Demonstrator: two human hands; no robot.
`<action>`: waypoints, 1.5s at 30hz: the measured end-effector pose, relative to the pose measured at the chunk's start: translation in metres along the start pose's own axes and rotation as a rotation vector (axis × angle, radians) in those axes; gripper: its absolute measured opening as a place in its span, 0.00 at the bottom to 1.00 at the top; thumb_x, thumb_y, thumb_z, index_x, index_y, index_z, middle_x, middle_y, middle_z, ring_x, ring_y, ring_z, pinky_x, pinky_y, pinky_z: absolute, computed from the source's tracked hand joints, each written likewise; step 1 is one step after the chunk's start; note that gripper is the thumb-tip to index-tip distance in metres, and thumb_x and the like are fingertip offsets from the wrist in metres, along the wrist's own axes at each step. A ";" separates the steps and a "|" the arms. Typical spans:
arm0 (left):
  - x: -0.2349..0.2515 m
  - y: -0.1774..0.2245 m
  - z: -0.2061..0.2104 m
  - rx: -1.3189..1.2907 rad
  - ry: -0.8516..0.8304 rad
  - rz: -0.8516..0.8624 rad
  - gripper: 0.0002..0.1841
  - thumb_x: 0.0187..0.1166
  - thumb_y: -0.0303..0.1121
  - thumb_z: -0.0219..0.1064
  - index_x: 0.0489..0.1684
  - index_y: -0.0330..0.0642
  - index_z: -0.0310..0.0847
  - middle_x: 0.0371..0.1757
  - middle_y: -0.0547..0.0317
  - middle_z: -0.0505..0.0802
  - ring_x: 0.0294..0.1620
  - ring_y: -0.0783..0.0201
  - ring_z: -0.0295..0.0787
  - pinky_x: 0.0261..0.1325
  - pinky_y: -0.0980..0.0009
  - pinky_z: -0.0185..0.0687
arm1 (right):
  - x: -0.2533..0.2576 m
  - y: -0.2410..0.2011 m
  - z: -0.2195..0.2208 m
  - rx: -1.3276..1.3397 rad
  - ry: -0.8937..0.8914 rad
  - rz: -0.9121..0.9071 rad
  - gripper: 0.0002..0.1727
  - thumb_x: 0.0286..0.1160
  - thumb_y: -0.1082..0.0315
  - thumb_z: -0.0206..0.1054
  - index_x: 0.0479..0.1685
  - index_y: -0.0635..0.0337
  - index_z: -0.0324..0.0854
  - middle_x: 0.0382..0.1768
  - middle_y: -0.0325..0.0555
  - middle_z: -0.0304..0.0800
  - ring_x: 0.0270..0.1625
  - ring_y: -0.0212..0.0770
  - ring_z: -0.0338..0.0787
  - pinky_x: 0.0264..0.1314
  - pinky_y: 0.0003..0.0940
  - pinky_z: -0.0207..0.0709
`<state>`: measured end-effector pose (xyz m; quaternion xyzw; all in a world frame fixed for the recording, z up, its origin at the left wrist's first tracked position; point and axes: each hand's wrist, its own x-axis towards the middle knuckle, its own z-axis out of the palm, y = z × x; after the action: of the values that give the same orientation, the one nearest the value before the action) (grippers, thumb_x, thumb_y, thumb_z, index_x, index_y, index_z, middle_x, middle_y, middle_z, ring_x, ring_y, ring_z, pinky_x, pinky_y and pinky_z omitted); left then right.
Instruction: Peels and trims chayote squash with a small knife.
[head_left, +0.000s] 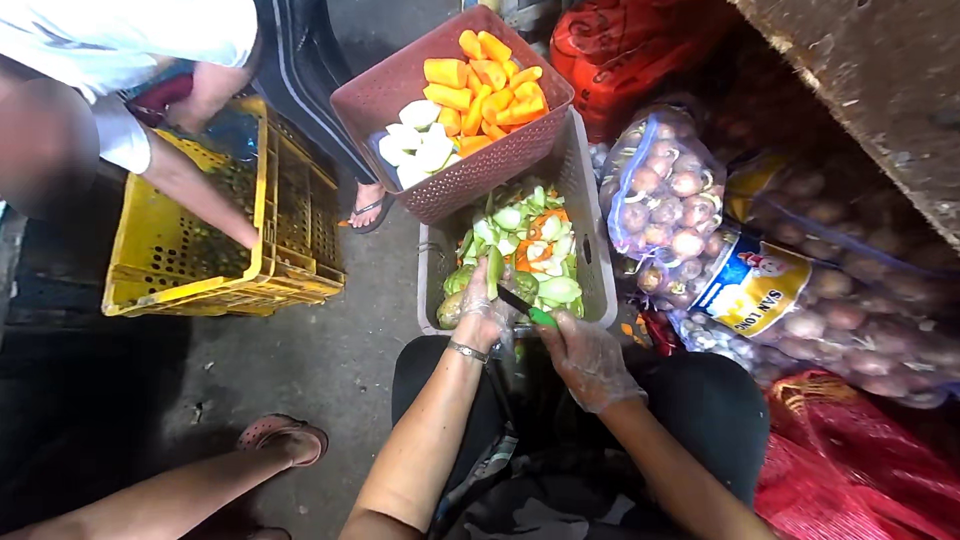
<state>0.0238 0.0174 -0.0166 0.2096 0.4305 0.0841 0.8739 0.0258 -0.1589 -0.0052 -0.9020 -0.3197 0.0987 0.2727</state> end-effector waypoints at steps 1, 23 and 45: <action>0.000 0.000 0.000 -0.017 -0.005 0.004 0.20 0.90 0.55 0.50 0.39 0.51 0.74 0.25 0.65 0.79 0.16 0.72 0.73 0.19 0.78 0.73 | 0.001 -0.004 -0.003 -0.013 -0.065 0.028 0.30 0.91 0.44 0.48 0.56 0.61 0.87 0.39 0.56 0.94 0.43 0.57 0.96 0.46 0.56 0.86; -0.002 -0.006 0.003 0.182 -0.060 0.021 0.14 0.92 0.50 0.51 0.63 0.55 0.72 0.32 0.62 0.82 0.20 0.72 0.75 0.20 0.80 0.73 | 0.104 0.053 0.006 0.035 -0.477 0.492 0.35 0.95 0.43 0.42 0.69 0.66 0.80 0.66 0.69 0.85 0.72 0.67 0.83 0.73 0.71 0.70; 0.002 -0.009 -0.001 0.575 -0.105 0.210 0.22 0.95 0.48 0.43 0.73 0.47 0.72 0.34 0.58 0.83 0.19 0.71 0.71 0.21 0.77 0.69 | 0.100 0.037 -0.015 -0.071 -0.590 0.391 0.32 0.96 0.46 0.42 0.74 0.62 0.77 0.68 0.66 0.85 0.76 0.64 0.81 0.77 0.67 0.68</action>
<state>0.0239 0.0101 -0.0232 0.4956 0.3670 0.0378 0.7863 0.1277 -0.1263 -0.0132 -0.8877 -0.2093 0.3943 0.1130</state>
